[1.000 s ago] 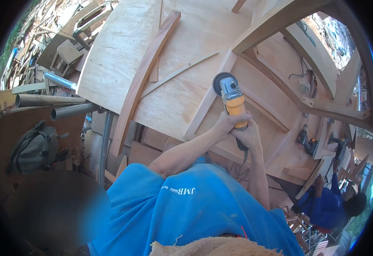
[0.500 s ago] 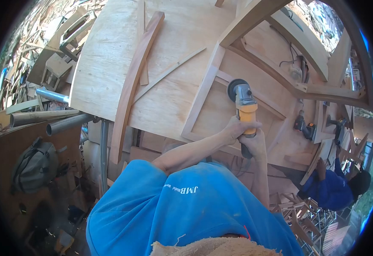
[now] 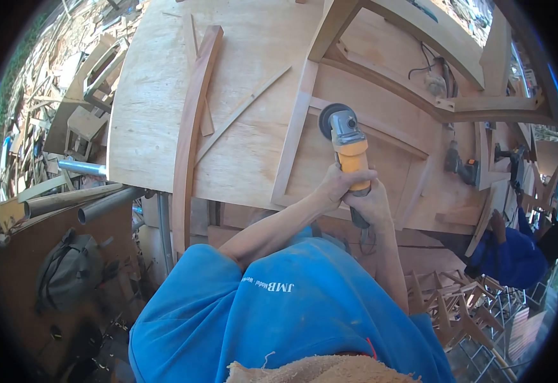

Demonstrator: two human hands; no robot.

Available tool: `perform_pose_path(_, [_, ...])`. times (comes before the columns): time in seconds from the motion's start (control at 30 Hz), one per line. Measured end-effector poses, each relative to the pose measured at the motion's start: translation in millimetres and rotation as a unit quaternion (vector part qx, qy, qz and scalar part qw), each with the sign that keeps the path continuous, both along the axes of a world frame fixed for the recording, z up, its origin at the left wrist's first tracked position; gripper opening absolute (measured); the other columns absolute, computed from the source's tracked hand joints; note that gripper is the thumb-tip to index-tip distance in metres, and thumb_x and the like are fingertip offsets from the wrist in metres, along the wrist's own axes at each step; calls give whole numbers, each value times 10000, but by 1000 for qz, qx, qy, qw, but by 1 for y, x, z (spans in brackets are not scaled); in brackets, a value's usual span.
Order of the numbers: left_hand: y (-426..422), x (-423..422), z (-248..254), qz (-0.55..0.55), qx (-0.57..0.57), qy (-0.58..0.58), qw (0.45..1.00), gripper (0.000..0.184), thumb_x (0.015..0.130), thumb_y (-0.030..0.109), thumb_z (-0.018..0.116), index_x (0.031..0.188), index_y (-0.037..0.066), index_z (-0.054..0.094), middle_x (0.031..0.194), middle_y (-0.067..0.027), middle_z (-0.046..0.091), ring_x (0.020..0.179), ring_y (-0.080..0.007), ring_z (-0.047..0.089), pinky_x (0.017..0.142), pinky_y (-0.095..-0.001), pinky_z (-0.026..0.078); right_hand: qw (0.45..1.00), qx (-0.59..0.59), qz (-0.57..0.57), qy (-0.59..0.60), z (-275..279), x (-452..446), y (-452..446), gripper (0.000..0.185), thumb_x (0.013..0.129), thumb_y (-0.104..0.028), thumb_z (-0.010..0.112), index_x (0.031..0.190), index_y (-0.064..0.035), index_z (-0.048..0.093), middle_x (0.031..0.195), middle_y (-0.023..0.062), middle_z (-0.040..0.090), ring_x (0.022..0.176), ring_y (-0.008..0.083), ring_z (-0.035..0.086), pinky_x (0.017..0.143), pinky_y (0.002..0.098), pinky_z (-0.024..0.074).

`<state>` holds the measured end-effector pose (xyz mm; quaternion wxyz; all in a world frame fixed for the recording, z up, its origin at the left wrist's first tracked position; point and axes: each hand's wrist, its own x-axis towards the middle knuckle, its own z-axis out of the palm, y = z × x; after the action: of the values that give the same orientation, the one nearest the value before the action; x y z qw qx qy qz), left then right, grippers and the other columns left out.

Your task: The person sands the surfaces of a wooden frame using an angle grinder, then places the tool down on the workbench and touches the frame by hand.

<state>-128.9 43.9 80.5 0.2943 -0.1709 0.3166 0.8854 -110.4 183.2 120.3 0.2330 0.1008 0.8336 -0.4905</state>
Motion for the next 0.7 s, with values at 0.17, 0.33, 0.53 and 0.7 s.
perform_pose_path(0.17, [-3,-7,-4,11,-24,10,1000,452,843,150,899,1213,11,679,1138,-90,720,1046,-193,719,921,-362,610,1000,-1,-1,-16,-7,-7,-4,743,743,-246,891,1385,-11,599,1144,134,765,1044,235,762,910,372,604])
perform_pose_path(0.33, [-9,-12,-5,14,-40,11,999,416,831,151,903,1167,11,703,1098,-90,728,1016,-187,724,900,-356,610,1000,9,4,3,-11,-10,-11,739,750,-254,887,1385,-11,598,1146,137,765,1045,235,763,908,371,604])
perform_pose_path(0.53, [-18,-16,-12,23,-38,21,999,425,823,175,906,1159,4,710,1077,-96,731,985,-189,729,882,-351,611,1000,8,9,-12,-13,-19,-21,710,745,-264,888,1355,-12,628,1162,144,767,1049,244,766,915,375,602])
perform_pose_path(0.7, [-29,-17,-13,32,-43,8,999,430,824,180,906,1159,-2,708,1089,-101,733,993,-189,730,883,-351,611,999,31,32,-22,-11,-25,-32,692,738,-262,887,1337,-15,645,1155,146,770,1060,250,764,920,381,598])
